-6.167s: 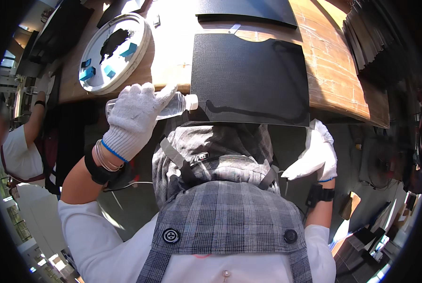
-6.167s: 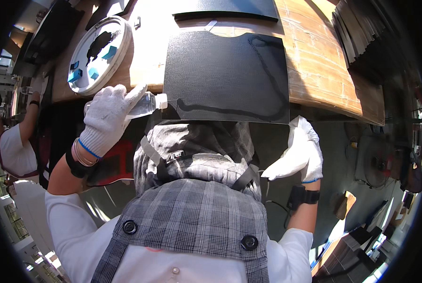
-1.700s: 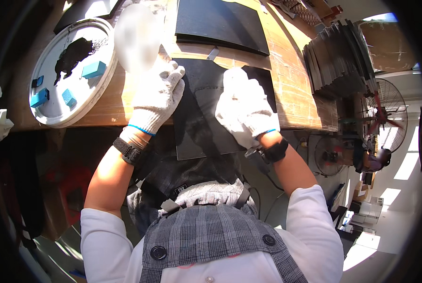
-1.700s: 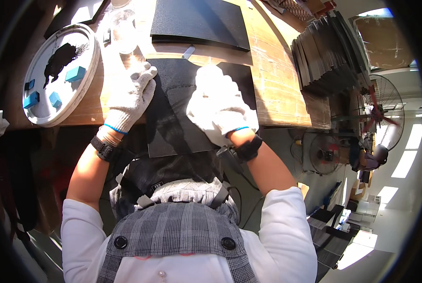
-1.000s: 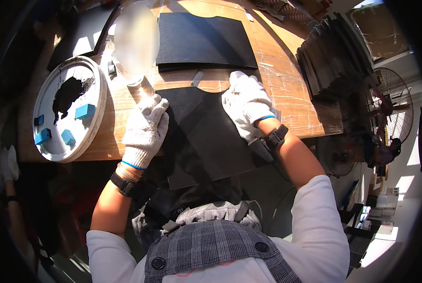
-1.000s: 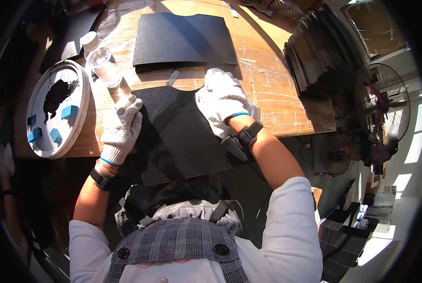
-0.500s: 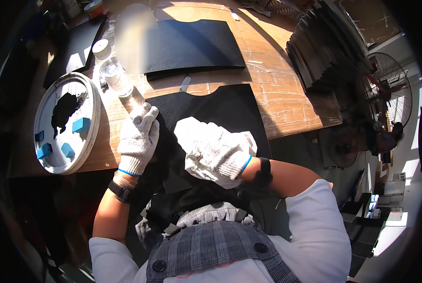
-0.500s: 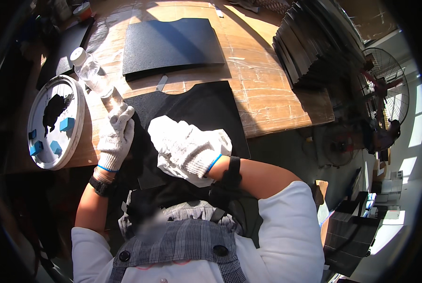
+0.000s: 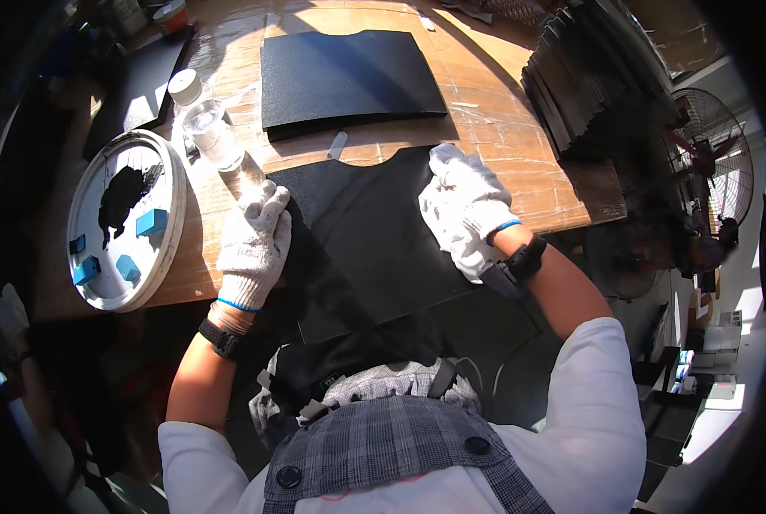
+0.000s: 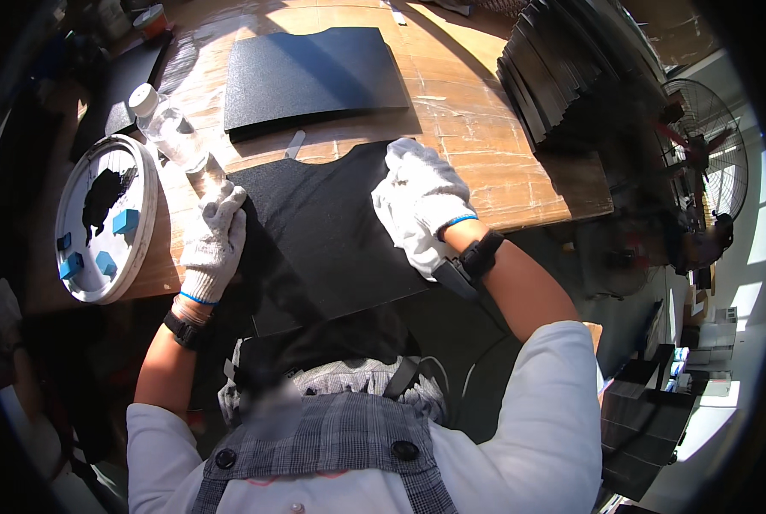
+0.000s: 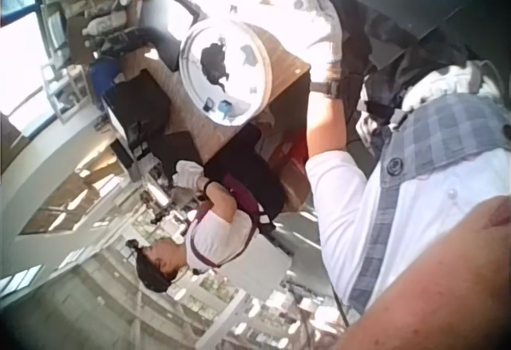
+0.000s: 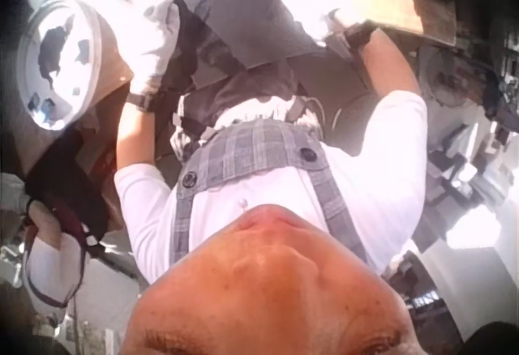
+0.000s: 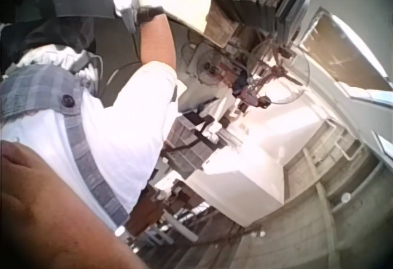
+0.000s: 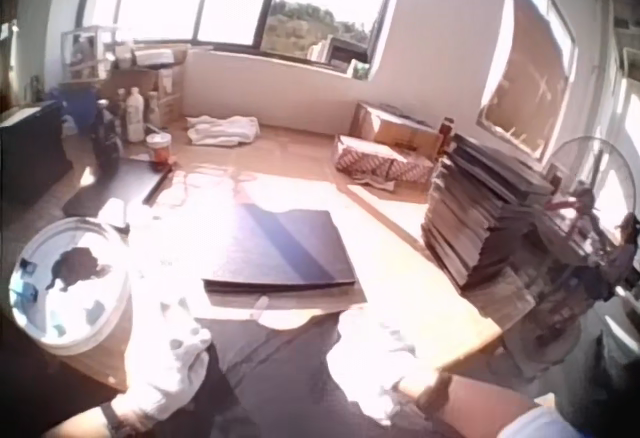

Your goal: The recorder applies a liquid to black furniture panels and wipes them down with a cloth in a workshop setting.

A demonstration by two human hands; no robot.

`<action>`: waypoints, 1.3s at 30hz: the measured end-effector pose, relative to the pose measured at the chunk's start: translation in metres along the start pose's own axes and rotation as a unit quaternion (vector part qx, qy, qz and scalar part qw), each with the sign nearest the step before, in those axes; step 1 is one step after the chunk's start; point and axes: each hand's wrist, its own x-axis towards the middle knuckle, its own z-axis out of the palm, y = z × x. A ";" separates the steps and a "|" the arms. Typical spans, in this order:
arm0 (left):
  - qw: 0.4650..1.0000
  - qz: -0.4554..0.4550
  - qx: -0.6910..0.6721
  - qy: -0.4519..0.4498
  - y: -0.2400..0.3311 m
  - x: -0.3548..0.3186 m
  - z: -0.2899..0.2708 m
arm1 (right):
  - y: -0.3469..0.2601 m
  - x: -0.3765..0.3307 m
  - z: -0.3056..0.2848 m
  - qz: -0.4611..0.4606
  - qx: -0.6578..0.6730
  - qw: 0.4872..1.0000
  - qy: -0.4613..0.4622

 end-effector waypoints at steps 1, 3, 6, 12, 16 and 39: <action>1.000 -0.008 -0.013 -0.002 0.000 0.000 0.000 | 0.005 0.019 -0.007 0.090 0.023 0.992 -0.084; 1.000 -0.001 -0.011 0.009 -0.001 -0.001 0.000 | -0.014 0.036 0.001 -0.051 -0.044 0.998 0.006; 0.999 -0.025 -0.020 -0.011 -0.001 -0.003 0.001 | -0.086 0.002 0.036 -0.219 0.090 0.971 -0.012; 0.999 0.006 -0.021 0.037 0.001 -0.002 -0.002 | -0.036 0.031 0.021 -0.058 -0.007 0.998 0.025; 0.999 -0.002 -0.029 0.042 0.000 -0.002 0.000 | -0.006 0.054 0.029 0.048 -0.032 0.998 0.009; 0.437 -0.483 -0.720 -0.240 0.072 -0.104 -0.048 | -0.168 0.045 0.040 -0.257 0.109 0.960 0.028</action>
